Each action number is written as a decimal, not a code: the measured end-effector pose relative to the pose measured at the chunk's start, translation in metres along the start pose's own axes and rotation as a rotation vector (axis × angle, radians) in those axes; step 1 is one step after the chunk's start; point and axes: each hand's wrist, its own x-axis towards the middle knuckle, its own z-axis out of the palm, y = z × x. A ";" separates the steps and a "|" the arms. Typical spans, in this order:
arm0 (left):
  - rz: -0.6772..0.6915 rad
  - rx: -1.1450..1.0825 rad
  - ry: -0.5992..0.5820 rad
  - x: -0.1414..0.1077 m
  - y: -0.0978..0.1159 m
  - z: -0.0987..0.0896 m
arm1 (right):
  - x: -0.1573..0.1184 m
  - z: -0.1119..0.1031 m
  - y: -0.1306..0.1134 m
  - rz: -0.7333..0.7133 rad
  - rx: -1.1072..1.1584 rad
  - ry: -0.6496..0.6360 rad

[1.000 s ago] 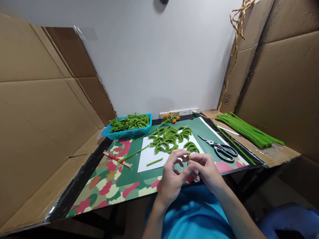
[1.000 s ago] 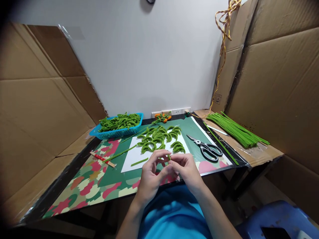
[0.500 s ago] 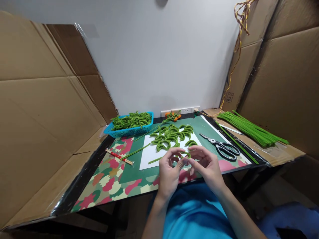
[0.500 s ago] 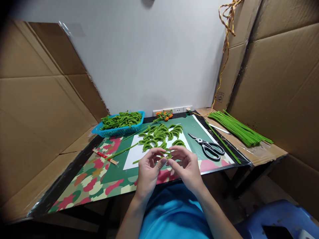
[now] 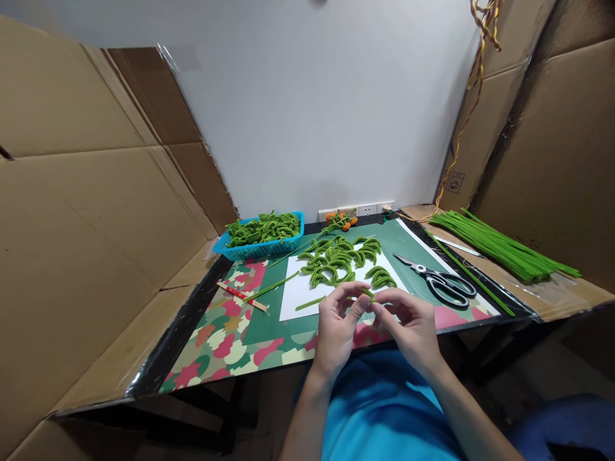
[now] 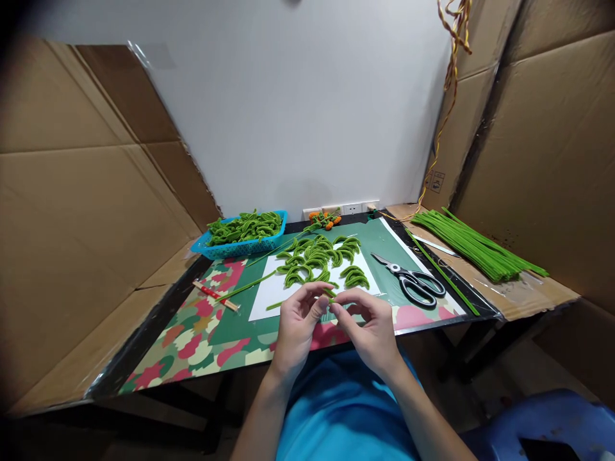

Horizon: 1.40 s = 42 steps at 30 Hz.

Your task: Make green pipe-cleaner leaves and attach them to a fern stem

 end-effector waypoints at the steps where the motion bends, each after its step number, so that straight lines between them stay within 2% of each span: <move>1: 0.003 0.014 -0.001 0.000 0.001 0.000 | 0.000 0.000 0.000 -0.016 -0.007 0.006; 7: 0.012 0.076 0.028 -0.001 0.002 0.002 | -0.001 0.001 0.003 -0.094 -0.042 0.055; 24: 0.006 -0.005 0.026 0.000 -0.001 0.000 | -0.004 0.004 0.002 -0.039 -0.011 0.107; 38: -0.029 -0.025 0.058 0.001 -0.004 0.001 | -0.002 0.004 0.006 -0.055 -0.057 0.084; 40: -0.033 -0.042 0.090 0.003 0.002 0.004 | -0.002 0.005 0.005 -0.047 -0.039 0.093; 42: -0.025 -0.077 0.126 0.002 0.017 0.009 | -0.002 0.005 0.004 -0.044 -0.037 0.099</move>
